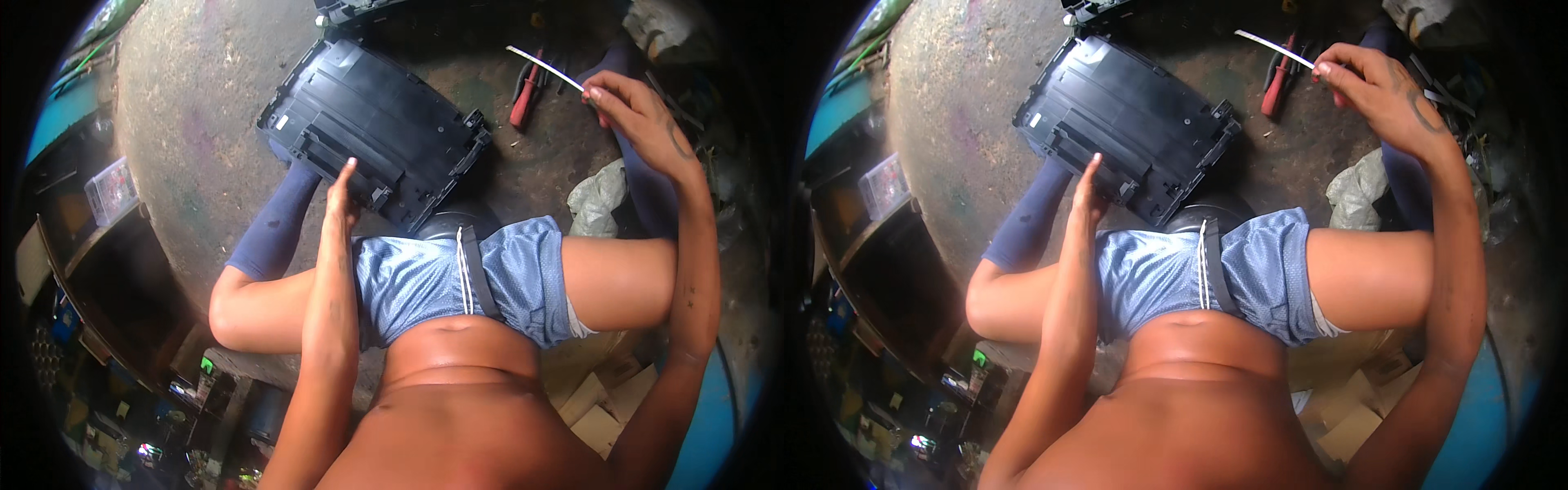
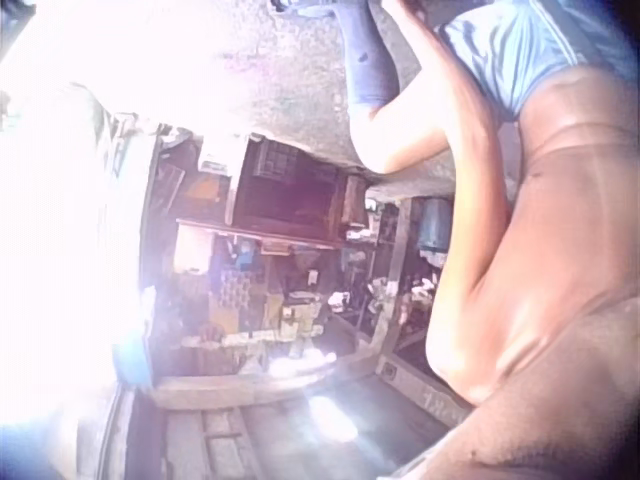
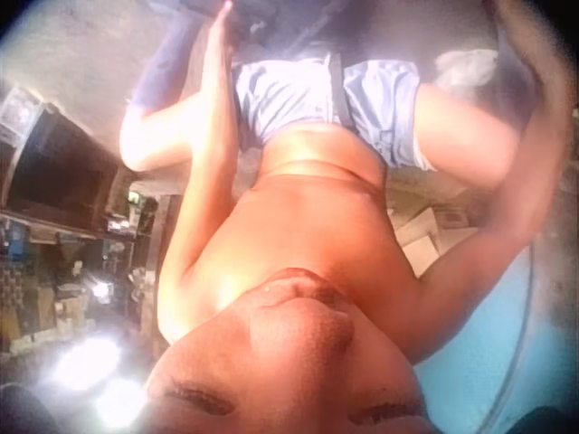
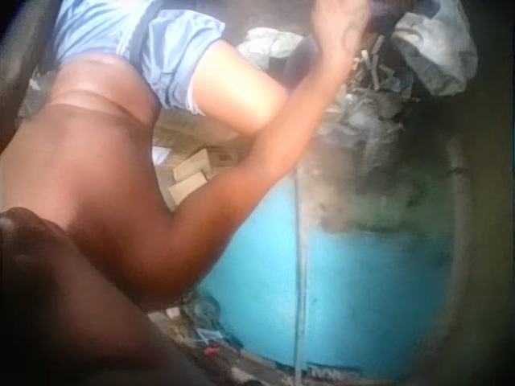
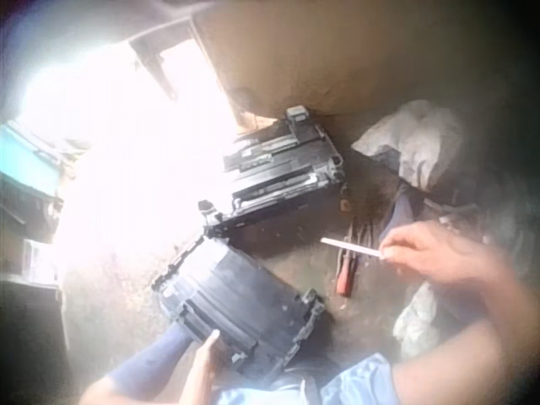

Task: The person sits on the floor and disassembles a black plastic electronic housing. They use a screwdriver to remove screws and a hammer to pry apart sections, separating the casing into multiple pieces.

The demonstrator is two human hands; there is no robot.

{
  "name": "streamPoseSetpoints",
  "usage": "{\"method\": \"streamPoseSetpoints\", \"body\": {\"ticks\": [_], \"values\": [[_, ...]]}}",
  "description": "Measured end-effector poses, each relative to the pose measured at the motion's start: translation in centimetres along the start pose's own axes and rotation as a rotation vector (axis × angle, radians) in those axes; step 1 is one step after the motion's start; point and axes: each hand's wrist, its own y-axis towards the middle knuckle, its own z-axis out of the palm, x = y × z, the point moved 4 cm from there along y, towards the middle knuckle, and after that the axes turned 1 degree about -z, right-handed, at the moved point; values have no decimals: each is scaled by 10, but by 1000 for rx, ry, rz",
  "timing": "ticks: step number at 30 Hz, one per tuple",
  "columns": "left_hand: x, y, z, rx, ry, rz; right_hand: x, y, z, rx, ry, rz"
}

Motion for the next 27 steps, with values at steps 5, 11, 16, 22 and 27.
{"method": "streamPoseSetpoints", "body": {"ticks": [5,11,16,22,27], "values": [[-40,28,6,200,-275,251,5,-59,3,17,326,32],[-107,-79,54,-218,-14,697,-3,-130,-51,-462,484,-54],[-155,-166,94,-335,348,1038,-14,-129,-61,-477,576,-17],[-199,-114,103,-337,329,1074,-28,-104,-42,-455,415,48],[-217,-95,94,-479,509,840,-23,-106,-40,-451,400,63]]}}
